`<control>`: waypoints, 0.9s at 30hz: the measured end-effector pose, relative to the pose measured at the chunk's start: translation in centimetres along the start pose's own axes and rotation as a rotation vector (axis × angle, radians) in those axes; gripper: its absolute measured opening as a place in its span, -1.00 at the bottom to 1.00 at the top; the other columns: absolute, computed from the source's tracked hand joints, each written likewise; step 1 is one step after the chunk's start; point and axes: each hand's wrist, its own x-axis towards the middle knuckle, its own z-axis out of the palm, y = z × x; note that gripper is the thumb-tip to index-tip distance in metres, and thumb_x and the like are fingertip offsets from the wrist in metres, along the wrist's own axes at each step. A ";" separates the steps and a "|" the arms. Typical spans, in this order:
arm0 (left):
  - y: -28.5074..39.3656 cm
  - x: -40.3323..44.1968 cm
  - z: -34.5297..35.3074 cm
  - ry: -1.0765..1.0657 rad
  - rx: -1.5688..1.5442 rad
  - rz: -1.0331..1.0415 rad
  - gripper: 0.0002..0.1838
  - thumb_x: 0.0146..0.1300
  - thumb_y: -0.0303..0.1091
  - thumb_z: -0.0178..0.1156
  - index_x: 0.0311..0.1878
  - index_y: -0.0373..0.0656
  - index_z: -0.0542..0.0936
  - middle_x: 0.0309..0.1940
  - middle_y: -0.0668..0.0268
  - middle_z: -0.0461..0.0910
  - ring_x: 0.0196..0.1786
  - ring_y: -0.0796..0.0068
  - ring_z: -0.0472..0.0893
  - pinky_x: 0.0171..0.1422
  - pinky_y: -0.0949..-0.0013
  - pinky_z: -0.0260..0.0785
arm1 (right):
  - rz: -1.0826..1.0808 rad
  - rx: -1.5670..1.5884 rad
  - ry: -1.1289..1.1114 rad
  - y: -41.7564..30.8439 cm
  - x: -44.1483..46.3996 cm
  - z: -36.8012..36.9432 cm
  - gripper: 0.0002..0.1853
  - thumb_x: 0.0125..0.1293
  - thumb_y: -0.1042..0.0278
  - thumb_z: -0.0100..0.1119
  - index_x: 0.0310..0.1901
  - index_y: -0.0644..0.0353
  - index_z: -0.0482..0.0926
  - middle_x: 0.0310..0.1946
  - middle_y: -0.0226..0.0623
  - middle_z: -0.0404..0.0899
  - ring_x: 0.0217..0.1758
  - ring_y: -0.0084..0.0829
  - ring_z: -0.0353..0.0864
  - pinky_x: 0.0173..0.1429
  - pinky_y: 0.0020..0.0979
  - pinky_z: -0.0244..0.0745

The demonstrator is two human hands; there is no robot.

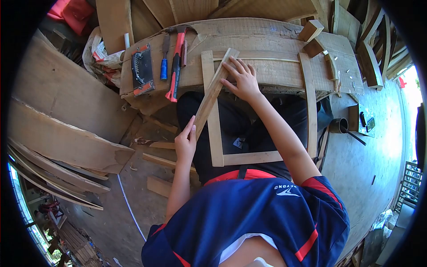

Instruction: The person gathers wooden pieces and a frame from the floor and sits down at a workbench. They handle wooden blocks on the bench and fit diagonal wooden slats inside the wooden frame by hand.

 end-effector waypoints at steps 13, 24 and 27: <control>-0.6 -0.1 0.7 0.000 -0.059 0.006 -0.68 0.36 -0.25 0.04 0.14 0.00 0.53 -0.11 0.04 0.60 -0.10 0.16 0.64 -0.11 0.37 0.46 | 0.035 -0.012 0.013 -0.2 -0.2 0.2 -0.38 0.24 -0.29 -0.05 0.30 -0.28 0.28 0.39 -0.32 0.12 0.42 -0.15 0.13 0.44 -0.01 -0.11; -0.8 -0.2 1.0 0.020 -0.057 0.031 -0.68 0.36 -0.26 0.04 0.13 -0.03 0.53 -0.08 0.09 0.60 -0.07 0.19 0.63 -0.07 0.37 0.45 | 0.043 0.002 0.055 -0.3 -0.2 0.3 -0.38 0.20 -0.31 -0.05 0.26 -0.27 0.33 0.38 -0.35 0.15 0.39 -0.15 0.19 0.42 0.03 -0.06; -0.8 -0.3 1.0 0.014 -0.055 0.003 -0.69 0.36 -0.26 0.04 0.13 -0.03 0.54 -0.09 0.10 0.60 -0.09 0.19 0.64 -0.09 0.37 0.45 | 0.044 0.002 0.055 -0.3 -0.2 0.3 -0.38 0.20 -0.31 -0.05 0.27 -0.27 0.33 0.38 -0.36 0.14 0.39 -0.15 0.19 0.42 0.03 -0.06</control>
